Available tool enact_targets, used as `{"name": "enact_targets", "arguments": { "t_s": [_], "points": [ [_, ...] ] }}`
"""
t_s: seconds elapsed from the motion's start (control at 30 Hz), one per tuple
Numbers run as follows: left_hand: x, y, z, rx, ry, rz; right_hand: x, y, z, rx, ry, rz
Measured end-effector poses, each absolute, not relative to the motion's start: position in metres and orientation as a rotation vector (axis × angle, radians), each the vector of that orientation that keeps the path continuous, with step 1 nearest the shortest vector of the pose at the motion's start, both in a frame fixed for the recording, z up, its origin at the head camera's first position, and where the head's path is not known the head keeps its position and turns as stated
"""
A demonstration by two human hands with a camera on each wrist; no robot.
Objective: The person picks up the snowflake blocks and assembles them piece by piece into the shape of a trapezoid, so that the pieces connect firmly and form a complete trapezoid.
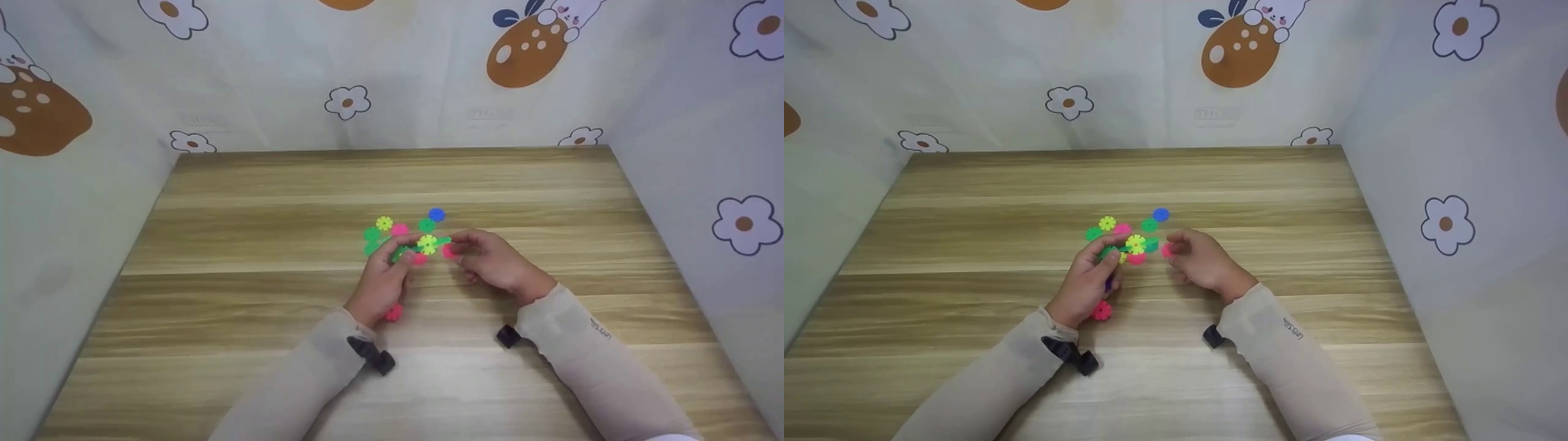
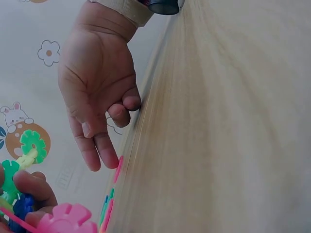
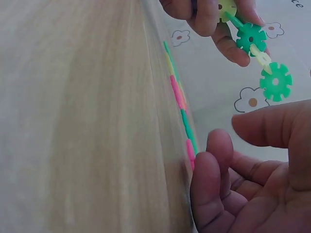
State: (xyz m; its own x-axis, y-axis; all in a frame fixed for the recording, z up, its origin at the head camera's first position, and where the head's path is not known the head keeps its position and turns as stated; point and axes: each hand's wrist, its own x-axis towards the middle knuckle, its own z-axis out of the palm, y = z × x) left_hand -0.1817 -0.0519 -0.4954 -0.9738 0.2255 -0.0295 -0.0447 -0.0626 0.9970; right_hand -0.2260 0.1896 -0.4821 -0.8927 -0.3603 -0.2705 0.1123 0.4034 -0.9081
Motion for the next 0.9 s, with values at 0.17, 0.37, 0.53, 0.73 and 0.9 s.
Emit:
{"name": "enact_targets", "arguments": {
  "t_s": [0.17,0.37,0.53,0.73,0.9],
  "points": [
    [-0.1818,-0.0525,-0.4958,0.2,2.036,2.129,-0.2255,0.1898,-0.4808,-0.233,2.329,-1.374],
    [-0.1816,-0.0533,-0.4948,0.209,2.032,2.119,-0.2237,0.1911,-0.4778,-0.303,2.448,-1.102],
    [-0.1818,-0.0534,-0.4956,0.212,2.029,2.116,-0.2226,0.191,-0.4781,-0.334,2.478,-1.049],
    [-0.1823,-0.0532,-0.4972,0.2,2.032,2.105,-0.2197,0.1882,-0.477,-0.376,2.479,-0.976],
    [-0.1829,-0.0532,-0.4973,0.199,2.034,2.1,-0.2181,0.1872,-0.4776,-0.417,2.469,-1.046]
  ]
}}
